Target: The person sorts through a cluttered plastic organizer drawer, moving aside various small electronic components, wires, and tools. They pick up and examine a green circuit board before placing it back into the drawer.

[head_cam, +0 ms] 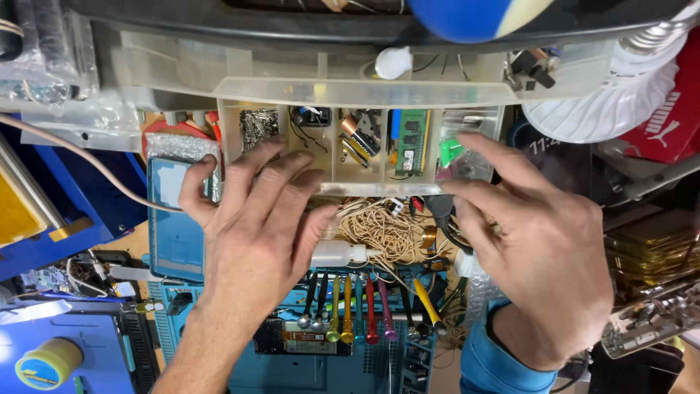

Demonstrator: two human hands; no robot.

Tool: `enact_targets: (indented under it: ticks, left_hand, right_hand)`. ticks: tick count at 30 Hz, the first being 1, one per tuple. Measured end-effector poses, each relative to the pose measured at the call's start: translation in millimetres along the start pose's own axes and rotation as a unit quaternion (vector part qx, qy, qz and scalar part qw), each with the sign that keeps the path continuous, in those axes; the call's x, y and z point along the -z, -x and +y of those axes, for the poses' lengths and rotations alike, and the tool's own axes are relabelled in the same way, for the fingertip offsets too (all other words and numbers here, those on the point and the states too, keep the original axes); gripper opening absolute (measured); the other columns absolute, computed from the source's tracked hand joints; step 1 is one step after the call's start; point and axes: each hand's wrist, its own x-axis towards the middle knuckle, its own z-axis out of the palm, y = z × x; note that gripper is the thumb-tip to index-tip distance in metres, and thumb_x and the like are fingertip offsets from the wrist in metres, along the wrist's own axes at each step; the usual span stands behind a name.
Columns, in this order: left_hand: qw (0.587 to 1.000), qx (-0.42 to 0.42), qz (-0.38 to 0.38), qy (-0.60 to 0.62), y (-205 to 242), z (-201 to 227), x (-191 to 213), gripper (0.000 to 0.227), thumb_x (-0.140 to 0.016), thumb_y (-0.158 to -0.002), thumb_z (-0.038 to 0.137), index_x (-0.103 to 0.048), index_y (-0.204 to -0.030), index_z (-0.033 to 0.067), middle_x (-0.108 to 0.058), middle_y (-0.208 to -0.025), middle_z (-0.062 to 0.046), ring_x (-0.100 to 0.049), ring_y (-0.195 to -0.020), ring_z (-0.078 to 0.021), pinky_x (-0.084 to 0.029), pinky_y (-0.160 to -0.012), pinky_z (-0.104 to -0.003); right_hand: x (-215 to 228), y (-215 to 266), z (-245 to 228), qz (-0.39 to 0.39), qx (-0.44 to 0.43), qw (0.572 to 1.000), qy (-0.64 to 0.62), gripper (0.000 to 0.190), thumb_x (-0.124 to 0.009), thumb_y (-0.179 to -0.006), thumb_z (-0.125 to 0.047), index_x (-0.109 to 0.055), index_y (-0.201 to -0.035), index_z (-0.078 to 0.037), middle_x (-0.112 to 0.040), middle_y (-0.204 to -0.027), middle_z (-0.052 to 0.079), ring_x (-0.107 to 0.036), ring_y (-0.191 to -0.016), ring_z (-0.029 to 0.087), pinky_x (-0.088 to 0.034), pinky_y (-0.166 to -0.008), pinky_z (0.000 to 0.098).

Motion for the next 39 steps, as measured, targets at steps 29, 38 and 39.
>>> enact_targets:
  ticks: [29,38,39]
  left_hand:
    - [0.966,-0.194,-0.16,-0.062,-90.3,68.7,-50.3,0.086,-0.062,-0.095,0.091,-0.081,-0.127,0.0136,-0.061,-0.164,-0.01,-0.054,-0.135,-0.0308,-0.045,-0.095,-0.05]
    - [0.968,-0.148,-0.162,0.122,-84.8,54.5,-32.1,0.103,-0.092,-0.085,0.073,-0.07,-0.147,-0.0065,-0.058,-0.164,-0.012,-0.054,-0.127,-0.0314,-0.041,-0.096,-0.054]
    - [0.963,-0.13,-0.169,0.164,-83.9,52.5,-31.0,0.107,-0.095,-0.083,0.07,-0.064,-0.154,-0.0046,-0.059,-0.163,-0.012,-0.055,-0.126,-0.0304,-0.039,-0.095,-0.05]
  right_hand:
    - [45.0,16.7,7.4,0.152,-0.148,0.971,-0.109,0.021,-0.066,-0.121,0.011,-0.085,-0.127,0.018,-0.079,-0.117,0.031,-0.069,-0.071,0.025,-0.049,-0.065,0.0372]
    - [42.6,13.3,4.9,0.16,-0.157,0.966,-0.13,0.024,-0.062,-0.121,0.009,-0.081,-0.129,0.021,-0.078,-0.13,0.039,-0.068,-0.068,0.025,-0.052,-0.066,0.0365]
    - [41.8,13.0,4.7,0.164,-0.157,0.965,-0.133,0.023,-0.063,-0.12,0.01,-0.08,-0.13,0.023,-0.078,-0.134,0.044,-0.068,-0.066,0.026,-0.055,-0.068,0.0361]
